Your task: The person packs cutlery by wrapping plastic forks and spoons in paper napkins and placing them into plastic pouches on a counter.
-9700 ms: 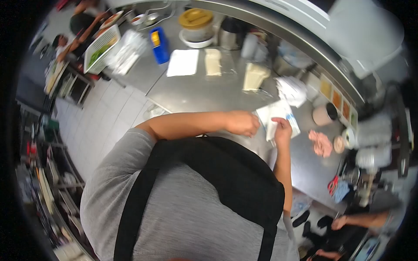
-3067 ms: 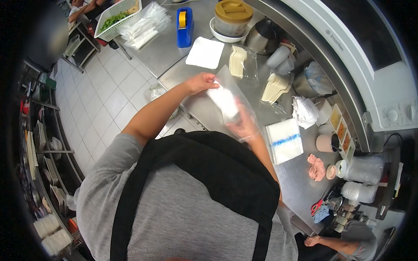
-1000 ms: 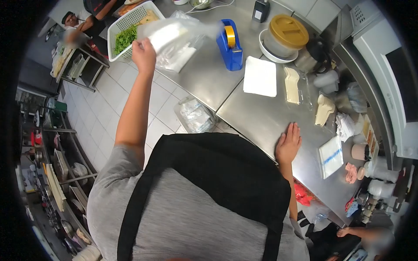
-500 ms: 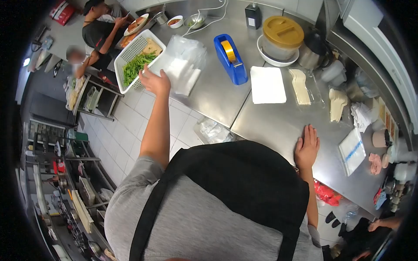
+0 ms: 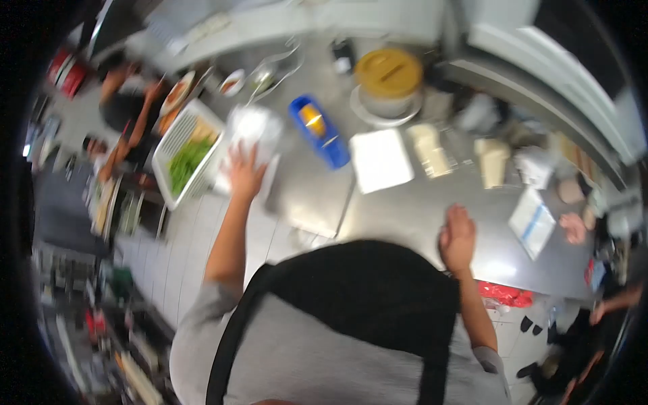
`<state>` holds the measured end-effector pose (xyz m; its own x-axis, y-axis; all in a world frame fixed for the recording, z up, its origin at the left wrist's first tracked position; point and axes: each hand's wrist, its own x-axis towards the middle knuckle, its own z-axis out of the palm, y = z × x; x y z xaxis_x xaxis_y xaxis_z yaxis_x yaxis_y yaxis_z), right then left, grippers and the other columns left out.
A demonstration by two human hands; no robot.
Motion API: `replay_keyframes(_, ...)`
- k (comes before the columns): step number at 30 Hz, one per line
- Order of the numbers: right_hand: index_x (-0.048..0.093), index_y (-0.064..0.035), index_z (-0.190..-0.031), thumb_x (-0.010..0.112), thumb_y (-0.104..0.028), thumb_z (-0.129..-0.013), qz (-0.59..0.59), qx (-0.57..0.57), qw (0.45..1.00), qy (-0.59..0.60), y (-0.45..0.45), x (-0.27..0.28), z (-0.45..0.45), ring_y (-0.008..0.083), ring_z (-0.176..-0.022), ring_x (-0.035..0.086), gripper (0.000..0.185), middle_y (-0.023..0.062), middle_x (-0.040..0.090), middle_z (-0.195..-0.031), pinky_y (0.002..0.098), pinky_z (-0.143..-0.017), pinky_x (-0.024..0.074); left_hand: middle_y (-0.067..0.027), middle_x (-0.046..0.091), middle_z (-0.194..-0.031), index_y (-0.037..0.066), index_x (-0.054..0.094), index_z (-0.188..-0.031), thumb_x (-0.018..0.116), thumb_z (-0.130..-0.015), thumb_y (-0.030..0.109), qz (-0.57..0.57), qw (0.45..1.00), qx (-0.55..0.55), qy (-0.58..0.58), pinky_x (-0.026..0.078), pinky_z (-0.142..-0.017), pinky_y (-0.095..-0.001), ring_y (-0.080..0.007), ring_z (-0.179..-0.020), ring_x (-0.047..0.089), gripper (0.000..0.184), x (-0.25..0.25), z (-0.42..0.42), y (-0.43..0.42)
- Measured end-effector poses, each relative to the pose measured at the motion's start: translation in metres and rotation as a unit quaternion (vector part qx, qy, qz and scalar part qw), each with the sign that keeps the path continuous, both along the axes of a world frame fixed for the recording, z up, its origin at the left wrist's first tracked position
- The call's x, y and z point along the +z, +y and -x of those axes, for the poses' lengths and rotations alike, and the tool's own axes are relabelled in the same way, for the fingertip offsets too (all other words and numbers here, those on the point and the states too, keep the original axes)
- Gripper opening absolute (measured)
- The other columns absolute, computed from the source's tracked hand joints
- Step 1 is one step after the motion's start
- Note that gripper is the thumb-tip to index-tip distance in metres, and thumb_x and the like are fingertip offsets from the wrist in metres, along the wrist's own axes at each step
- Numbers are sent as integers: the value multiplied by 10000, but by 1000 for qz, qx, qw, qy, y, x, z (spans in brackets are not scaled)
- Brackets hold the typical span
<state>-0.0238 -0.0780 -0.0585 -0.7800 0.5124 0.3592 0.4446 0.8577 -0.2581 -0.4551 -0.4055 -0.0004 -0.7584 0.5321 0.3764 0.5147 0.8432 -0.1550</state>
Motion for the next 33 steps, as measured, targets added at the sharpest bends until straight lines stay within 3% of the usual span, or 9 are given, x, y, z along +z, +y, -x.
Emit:
replay_keyframes(2,480,-30,-1303,547,-121,-786,-14,-3,1000,10,6,-8,-3,341,-1280,421,530,175,465,-1365,501,-1056,295,-101,179,-1554,318,340,-1442,600,-821,504,-31,999,-38,-18,86,-1036,-705,-345,-1433,112,698,-6,-8,4)
replay_keyframes(4,501,-42,-1276,556,-147,-789,29,-7,1000,10,6,1,-3,335,-1273,430,501,163,481,-1351,506,-1052,298,-93,153,-1562,322,311,-1456,577,-823,541,14,992,-2,-124,53,-1064,-673,-340,-1441,76,721,-18,-9,1)
replay_keyframes(10,474,-76,-1302,522,-247,-860,54,-26,998,9,-1,2,-12,303,-1330,355,476,135,416,-1409,520,-1062,282,-88,103,-1572,271,309,-1461,602,-794,487,27,990,10,-136,103,-1067,-664,-360,-1436,73,760,-10,-8,1)
replay_keyframes(14,472,-76,-1306,512,-265,-869,51,-26,998,19,0,-3,-15,303,-1333,349,478,132,414,-1411,507,-1079,267,-95,99,-1570,248,269,-1478,574,-813,498,0,996,31,-84,121,-1056,-672,-361,-1436,68,772,5,-18,10)
replay_keyframes(20,582,-72,-1166,616,-154,-806,97,52,979,169,5,-7,-30,325,-1236,439,371,120,501,-1294,448,-1026,360,-85,108,-1570,255,243,-1487,529,-856,487,-73,994,18,79,165,-1043,-667,-361,-1436,76,730,20,-35,39)
replay_keyframes(23,606,-80,-1120,623,-152,-803,134,139,965,177,18,3,-42,318,-1191,466,326,116,516,-1261,431,-1006,381,-63,113,-1570,263,281,-1471,533,-871,448,-100,993,24,57,178,-1043,-659,-358,-1434,90,676,31,-67,62)
replay_keyframes(26,634,-86,-1053,625,-154,-822,104,188,953,214,49,53,-68,285,-1045,554,241,95,601,-1083,392,-902,452,-64,117,-1569,263,323,-1453,512,-891,455,-129,989,22,72,182,-1036,-665,-362,-1432,95,623,28,-97,80)
replay_keyframes(30,660,-84,-981,654,-130,-826,54,205,932,296,119,166,-141,265,-830,618,162,77,641,-876,356,-719,501,-61,133,-1565,259,353,-1437,479,-917,471,-179,980,54,68,186,-1026,-672,-367,-1430,99,576,28,-170,114)
replay_keyframes(33,668,-89,-997,677,-131,-810,-8,227,919,321,175,226,-209,263,-804,613,191,85,640,-895,351,-684,497,-96,149,-1556,240,373,-1423,486,-924,443,-215,968,28,128,223,-1043,-618,-380,-1417,132,551,-4,-241,141)
